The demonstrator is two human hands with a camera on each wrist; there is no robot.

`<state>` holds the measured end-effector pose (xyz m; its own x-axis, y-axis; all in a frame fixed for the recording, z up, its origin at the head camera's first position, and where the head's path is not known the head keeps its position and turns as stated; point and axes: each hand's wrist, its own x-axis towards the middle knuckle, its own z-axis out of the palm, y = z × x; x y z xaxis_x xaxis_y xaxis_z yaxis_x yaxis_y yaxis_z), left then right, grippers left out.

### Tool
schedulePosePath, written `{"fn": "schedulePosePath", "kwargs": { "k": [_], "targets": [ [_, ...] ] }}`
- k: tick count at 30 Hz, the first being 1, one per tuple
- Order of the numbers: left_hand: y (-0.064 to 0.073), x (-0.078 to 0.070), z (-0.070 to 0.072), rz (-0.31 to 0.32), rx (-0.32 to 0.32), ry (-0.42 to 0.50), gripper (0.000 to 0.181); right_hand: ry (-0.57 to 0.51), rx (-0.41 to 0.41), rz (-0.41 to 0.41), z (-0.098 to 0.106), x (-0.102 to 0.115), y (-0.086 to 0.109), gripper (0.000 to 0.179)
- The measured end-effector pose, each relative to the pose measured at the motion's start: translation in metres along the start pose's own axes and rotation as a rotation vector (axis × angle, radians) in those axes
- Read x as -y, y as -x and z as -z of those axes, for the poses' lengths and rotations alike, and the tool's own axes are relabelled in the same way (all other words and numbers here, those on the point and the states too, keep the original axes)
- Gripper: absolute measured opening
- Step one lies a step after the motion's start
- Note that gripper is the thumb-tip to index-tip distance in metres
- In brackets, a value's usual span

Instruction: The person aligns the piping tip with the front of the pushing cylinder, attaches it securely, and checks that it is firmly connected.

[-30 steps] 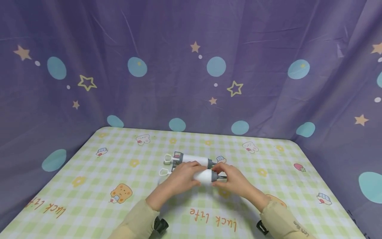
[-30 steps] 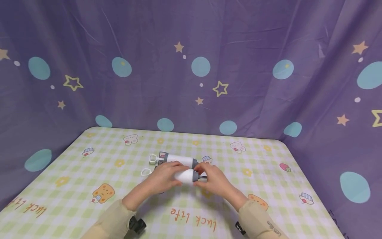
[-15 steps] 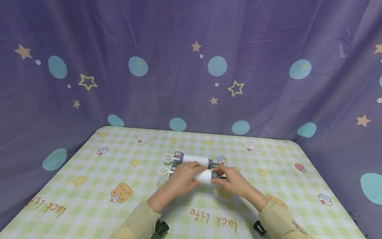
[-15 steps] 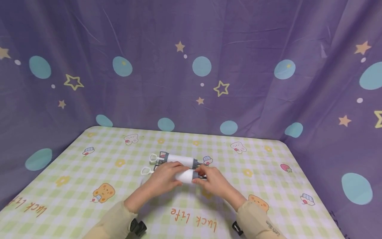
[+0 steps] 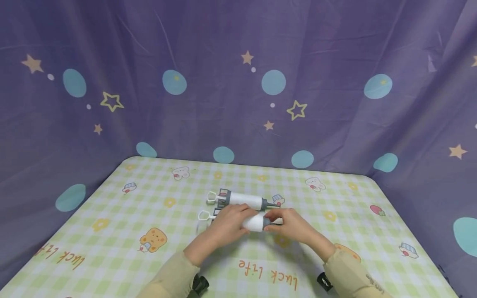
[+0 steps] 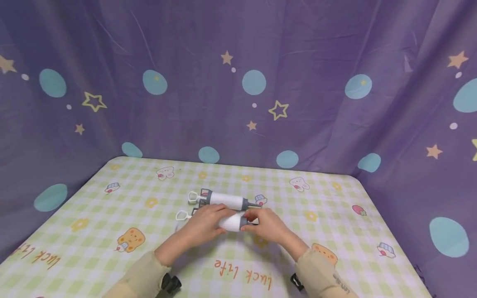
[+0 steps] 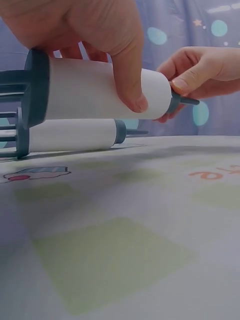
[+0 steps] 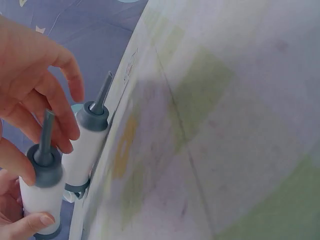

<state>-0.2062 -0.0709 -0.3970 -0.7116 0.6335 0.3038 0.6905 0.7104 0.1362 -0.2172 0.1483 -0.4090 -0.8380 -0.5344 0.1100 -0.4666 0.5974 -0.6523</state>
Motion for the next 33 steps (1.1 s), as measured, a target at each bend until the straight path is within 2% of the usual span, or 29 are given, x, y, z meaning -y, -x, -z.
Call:
{"fn": "schedulePosePath", "kwargs": {
  "k": [7,14,22,33],
  "targets": [
    [0.000,0.002,-0.004,0.024,0.067,0.010,0.051,0.028,0.033,0.030,-0.003,-0.003,-0.002,0.032],
    [0.000,0.003,-0.012,0.025,0.078,0.028,0.050,0.052,0.042,0.011,-0.008,-0.004,-0.003,0.030],
    [0.000,0.001,-0.015,0.070,0.148,0.073,0.052,0.080,0.072,-0.016,-0.008,-0.004,-0.002,0.030],
    [0.001,0.001,-0.018,0.088,0.174,0.087,0.052,0.078,0.096,-0.034,-0.009,-0.003,-0.003,0.029]
  ]
}}
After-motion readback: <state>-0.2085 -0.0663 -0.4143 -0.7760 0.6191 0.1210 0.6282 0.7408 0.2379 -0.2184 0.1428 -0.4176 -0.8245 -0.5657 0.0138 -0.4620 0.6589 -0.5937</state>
